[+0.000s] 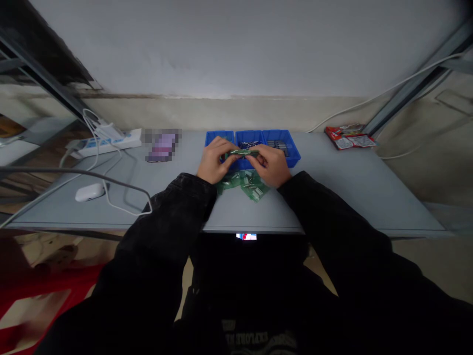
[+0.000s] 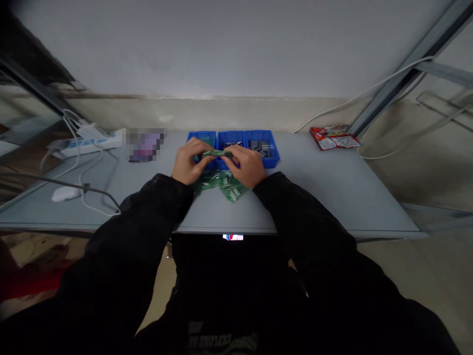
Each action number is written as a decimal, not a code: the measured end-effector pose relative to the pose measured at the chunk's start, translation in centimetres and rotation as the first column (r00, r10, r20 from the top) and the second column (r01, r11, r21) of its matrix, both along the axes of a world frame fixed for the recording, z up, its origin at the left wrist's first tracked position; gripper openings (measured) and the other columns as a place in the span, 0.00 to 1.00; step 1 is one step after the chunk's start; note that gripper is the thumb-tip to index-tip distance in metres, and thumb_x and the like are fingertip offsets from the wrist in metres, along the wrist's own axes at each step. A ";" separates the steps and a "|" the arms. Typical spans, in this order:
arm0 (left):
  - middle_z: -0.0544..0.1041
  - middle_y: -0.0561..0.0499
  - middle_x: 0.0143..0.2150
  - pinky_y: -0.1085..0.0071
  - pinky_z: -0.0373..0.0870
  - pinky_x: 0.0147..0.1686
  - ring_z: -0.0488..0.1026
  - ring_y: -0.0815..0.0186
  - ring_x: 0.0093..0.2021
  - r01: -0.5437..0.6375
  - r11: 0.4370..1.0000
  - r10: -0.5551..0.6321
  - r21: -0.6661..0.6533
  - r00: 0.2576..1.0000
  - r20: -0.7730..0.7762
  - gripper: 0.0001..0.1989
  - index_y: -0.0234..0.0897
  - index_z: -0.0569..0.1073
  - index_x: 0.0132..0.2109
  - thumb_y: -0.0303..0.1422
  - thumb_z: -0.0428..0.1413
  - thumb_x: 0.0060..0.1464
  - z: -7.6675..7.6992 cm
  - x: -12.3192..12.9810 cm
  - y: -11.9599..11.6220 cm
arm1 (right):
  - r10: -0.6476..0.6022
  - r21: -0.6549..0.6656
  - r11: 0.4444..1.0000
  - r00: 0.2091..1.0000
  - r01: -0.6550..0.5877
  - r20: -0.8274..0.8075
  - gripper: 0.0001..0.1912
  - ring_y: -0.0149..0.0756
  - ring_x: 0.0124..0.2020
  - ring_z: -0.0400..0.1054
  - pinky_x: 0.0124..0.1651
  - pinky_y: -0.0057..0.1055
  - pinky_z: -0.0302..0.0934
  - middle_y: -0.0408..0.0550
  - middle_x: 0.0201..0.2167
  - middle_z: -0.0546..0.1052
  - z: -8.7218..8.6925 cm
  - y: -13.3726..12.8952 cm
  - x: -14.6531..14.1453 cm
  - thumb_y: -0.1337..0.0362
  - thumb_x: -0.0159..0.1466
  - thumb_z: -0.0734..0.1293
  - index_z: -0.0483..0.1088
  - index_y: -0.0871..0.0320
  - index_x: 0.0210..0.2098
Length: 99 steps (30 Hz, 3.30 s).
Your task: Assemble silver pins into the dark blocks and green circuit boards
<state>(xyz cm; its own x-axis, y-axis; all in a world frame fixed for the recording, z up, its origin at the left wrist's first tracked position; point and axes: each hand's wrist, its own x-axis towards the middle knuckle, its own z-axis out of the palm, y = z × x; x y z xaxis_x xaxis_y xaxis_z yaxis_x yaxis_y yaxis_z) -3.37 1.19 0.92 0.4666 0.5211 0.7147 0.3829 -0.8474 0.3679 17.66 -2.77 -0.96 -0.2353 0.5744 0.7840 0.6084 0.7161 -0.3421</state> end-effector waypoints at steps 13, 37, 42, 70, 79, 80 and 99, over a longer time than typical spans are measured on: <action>0.81 0.47 0.39 0.62 0.70 0.43 0.73 0.62 0.38 0.003 1.000 -0.004 0.006 1.000 0.012 0.15 0.37 0.79 0.42 0.45 0.58 0.65 0.2 0.1 -0.3 | -0.036 -0.021 0.999 0.999 0.035 -0.024 0.08 0.32 0.26 0.61 0.35 0.32 0.58 0.40 0.24 0.66 0.0 -0.1 0.0 0.60 0.71 0.66 0.74 0.57 0.41; 0.80 0.47 0.38 0.59 0.71 0.43 0.72 0.60 0.39 0.007 1.000 -0.008 0.030 0.999 0.039 0.12 0.36 0.82 0.41 0.39 0.59 0.65 -0.2 0.0 0.0 | -0.040 0.001 0.999 0.998 0.040 0.047 0.18 0.31 0.26 0.58 0.33 0.33 0.52 0.39 0.24 0.62 0.1 -0.2 -0.2 0.59 0.72 0.64 0.58 0.55 0.27; 0.80 0.47 0.38 0.59 0.70 0.44 0.71 0.60 0.38 -0.014 1.000 0.014 -0.007 1.000 0.026 0.11 0.37 0.82 0.40 0.39 0.59 0.65 -0.2 0.0 0.0 | -0.039 -0.002 0.999 0.998 0.039 0.044 0.18 0.31 0.26 0.58 0.33 0.33 0.52 0.40 0.23 0.62 0.2 -0.3 -0.2 0.58 0.72 0.64 0.57 0.54 0.27; 0.80 0.46 0.38 0.58 0.70 0.45 0.71 0.60 0.39 -0.021 1.000 0.021 -0.015 1.000 0.006 0.12 0.37 0.82 0.41 0.39 0.58 0.65 -0.2 0.0 -0.1 | -0.045 -0.030 0.998 0.998 0.047 0.054 0.19 0.33 0.26 0.59 0.32 0.34 0.54 0.41 0.23 0.64 0.0 -0.1 -0.1 0.58 0.72 0.65 0.58 0.54 0.26; 0.80 0.46 0.38 0.58 0.70 0.45 0.72 0.59 0.39 -0.014 1.000 0.014 -0.011 1.000 0.006 0.12 0.37 0.82 0.41 0.40 0.57 0.65 -0.2 0.0 0.0 | -0.033 -0.018 0.999 0.998 0.034 0.047 0.19 0.32 0.26 0.57 0.32 0.34 0.52 0.40 0.23 0.62 0.1 -0.2 -0.2 0.58 0.72 0.64 0.57 0.54 0.27; 0.80 0.46 0.38 0.58 0.70 0.45 0.72 0.59 0.39 -0.019 1.000 0.019 -0.015 1.000 0.005 0.12 0.37 0.82 0.41 0.40 0.57 0.65 -0.2 0.0 0.0 | -0.033 -0.016 0.999 0.998 0.034 0.049 0.18 0.33 0.25 0.57 0.32 0.34 0.52 0.40 0.23 0.62 0.1 -0.2 -0.1 0.58 0.72 0.64 0.57 0.54 0.27; 0.80 0.46 0.38 0.59 0.70 0.44 0.72 0.59 0.40 -0.016 1.000 0.017 0.021 1.000 -0.012 0.13 0.36 0.81 0.42 0.39 0.57 0.66 -0.4 -0.1 0.2 | -0.031 -0.015 0.999 0.998 0.032 0.051 0.19 0.31 0.25 0.57 0.32 0.33 0.51 0.40 0.24 0.61 0.2 -0.2 -0.2 0.58 0.72 0.64 0.55 0.54 0.27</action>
